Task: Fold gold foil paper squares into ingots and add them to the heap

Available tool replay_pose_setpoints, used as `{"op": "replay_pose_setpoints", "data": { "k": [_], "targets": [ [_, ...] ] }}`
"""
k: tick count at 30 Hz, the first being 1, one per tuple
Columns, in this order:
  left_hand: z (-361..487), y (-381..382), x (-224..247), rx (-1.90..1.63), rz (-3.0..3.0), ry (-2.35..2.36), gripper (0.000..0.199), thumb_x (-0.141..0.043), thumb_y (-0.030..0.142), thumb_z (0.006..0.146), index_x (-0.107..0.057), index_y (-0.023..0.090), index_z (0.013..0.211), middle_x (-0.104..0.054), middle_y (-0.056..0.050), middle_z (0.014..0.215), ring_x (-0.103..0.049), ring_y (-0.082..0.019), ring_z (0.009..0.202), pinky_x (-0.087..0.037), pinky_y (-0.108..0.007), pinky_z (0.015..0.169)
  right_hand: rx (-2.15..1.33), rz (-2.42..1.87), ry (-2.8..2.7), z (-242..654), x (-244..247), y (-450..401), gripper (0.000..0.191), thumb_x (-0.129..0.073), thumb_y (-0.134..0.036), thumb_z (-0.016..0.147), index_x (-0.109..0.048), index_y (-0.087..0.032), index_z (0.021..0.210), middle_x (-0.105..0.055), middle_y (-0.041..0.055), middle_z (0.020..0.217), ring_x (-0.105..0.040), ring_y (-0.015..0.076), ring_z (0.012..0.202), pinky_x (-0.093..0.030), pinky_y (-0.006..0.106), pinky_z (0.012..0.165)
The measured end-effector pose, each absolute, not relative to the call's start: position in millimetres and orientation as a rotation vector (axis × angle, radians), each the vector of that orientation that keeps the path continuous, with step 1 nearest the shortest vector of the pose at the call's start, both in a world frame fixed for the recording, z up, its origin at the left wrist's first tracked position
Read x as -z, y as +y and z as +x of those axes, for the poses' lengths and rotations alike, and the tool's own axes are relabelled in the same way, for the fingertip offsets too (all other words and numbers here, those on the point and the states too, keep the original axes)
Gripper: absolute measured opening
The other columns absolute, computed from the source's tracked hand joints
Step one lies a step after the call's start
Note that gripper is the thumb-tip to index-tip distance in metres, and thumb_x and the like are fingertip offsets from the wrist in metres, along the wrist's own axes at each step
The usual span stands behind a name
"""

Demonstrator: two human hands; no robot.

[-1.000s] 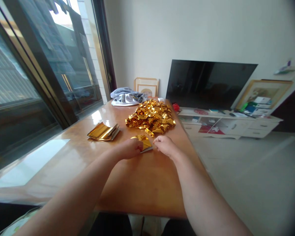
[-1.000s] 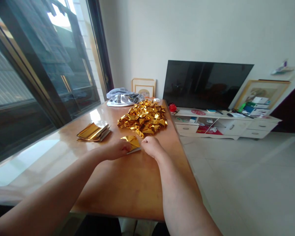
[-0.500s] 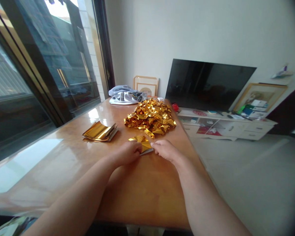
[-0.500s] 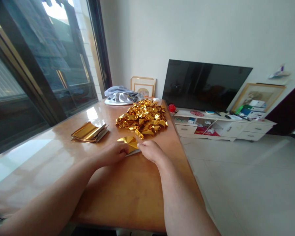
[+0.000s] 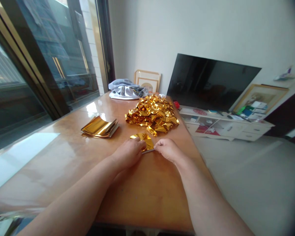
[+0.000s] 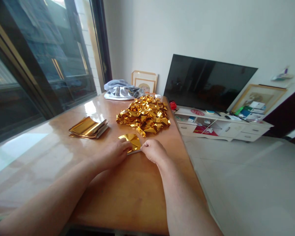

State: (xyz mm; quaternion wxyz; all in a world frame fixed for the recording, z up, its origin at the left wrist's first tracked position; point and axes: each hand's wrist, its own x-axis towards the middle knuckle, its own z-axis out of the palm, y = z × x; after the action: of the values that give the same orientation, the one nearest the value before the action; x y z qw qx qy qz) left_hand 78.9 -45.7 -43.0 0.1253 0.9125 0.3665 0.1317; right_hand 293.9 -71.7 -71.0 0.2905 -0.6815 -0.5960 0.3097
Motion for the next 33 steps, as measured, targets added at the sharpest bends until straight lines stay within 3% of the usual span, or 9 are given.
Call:
{"op": "replay_pose_setpoints", "data": {
  "k": [5, 26, 33],
  "targets": [
    [79, -49, 39, -0.414, 2.760, 0.992, 0.031, -0.052, 0.017, 0.090, -0.072, 0.029, 0.111, -0.059, -0.008, 0.098, -0.057, -0.023, 0.093, -0.044, -0.034, 0.085, -0.775, -1.852, -1.591, 292, 73, -70, 0.016, -0.065, -0.033, 0.078, -0.070, -0.019, 0.072, -0.063, 0.0006, 0.061, -0.053, 0.0149, 0.061, -0.034, 0.024, 0.057],
    [81, -48, 45, -0.355, 2.867, 0.914, 0.026, -0.054, 0.028, 0.093, -0.076, 0.030, 0.107, -0.059, -0.009, 0.092, -0.053, -0.025, 0.093, -0.041, -0.036, 0.085, -0.650, -1.940, -1.668, 287, 59, -80, 0.013, -0.064, -0.027, 0.076, -0.069, -0.020, 0.067, -0.060, 0.0008, 0.061, -0.047, 0.0135, 0.056, -0.025, 0.026, 0.054],
    [81, -47, 50, -0.347, 2.928, 0.897, 0.032, -0.054, 0.020, 0.091, -0.072, 0.029, 0.115, -0.060, -0.008, 0.094, -0.055, -0.023, 0.092, -0.043, -0.035, 0.084, -0.569, -2.064, -1.705, 283, 52, -82, 0.015, -0.063, -0.030, 0.079, -0.072, -0.019, 0.073, -0.064, 0.0002, 0.066, -0.051, 0.0135, 0.060, -0.028, 0.024, 0.055]
  ]
}}
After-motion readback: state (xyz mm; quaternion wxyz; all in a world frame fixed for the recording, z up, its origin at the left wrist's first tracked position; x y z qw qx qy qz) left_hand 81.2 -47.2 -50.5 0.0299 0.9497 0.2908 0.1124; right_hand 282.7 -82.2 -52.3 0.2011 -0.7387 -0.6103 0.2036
